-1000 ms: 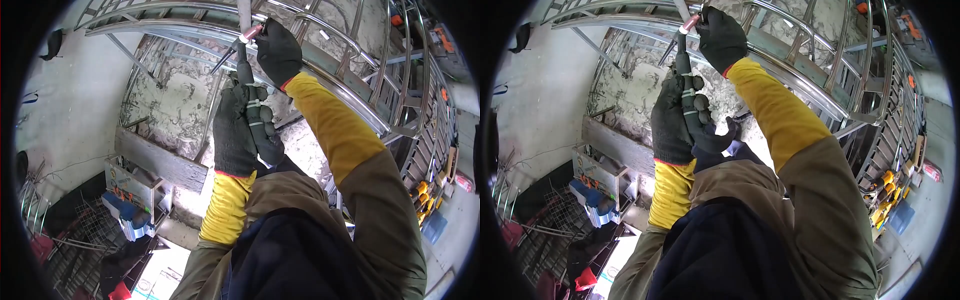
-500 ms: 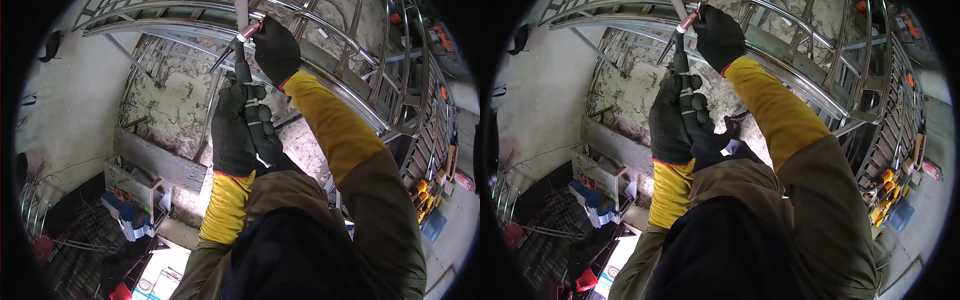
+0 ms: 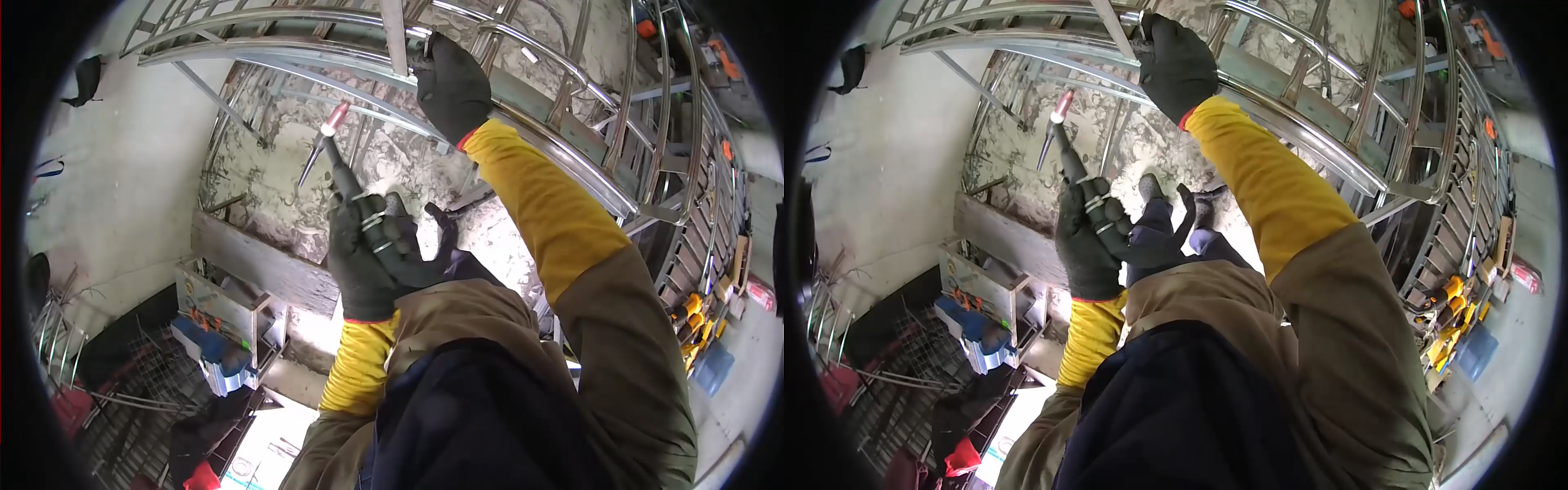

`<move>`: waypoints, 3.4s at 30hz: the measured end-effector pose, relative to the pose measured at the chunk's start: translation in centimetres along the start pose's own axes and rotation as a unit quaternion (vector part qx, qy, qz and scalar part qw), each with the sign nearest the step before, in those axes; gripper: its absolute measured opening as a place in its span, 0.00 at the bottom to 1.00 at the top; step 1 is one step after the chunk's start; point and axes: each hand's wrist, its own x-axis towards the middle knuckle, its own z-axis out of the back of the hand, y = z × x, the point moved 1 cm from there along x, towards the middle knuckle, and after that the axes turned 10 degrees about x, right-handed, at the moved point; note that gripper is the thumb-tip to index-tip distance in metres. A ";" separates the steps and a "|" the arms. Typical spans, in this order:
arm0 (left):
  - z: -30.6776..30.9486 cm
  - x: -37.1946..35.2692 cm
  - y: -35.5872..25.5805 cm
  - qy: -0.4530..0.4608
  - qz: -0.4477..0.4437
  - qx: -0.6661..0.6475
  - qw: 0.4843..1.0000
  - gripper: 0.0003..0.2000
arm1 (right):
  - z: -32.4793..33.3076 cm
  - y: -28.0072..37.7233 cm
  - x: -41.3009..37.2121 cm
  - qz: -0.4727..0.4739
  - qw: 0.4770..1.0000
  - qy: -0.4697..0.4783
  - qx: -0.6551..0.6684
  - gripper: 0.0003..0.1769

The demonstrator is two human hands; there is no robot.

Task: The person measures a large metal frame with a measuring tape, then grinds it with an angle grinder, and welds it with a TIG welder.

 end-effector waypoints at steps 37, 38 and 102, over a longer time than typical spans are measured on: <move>-18.3 16.7 -30.7 0.225 -0.136 0.604 0.752 0.31 | 2.5 1.5 0.9 -0.184 0.970 0.055 0.148 0.41; -18.6 17.0 -30.8 0.224 -0.135 0.608 0.750 0.31 | 2.8 0.8 0.6 -0.213 0.949 0.039 0.228 0.44; -29.0 22.7 -30.3 0.190 0.342 0.797 0.460 0.40 | 1.8 2.5 3.9 -0.199 0.974 0.107 0.031 0.16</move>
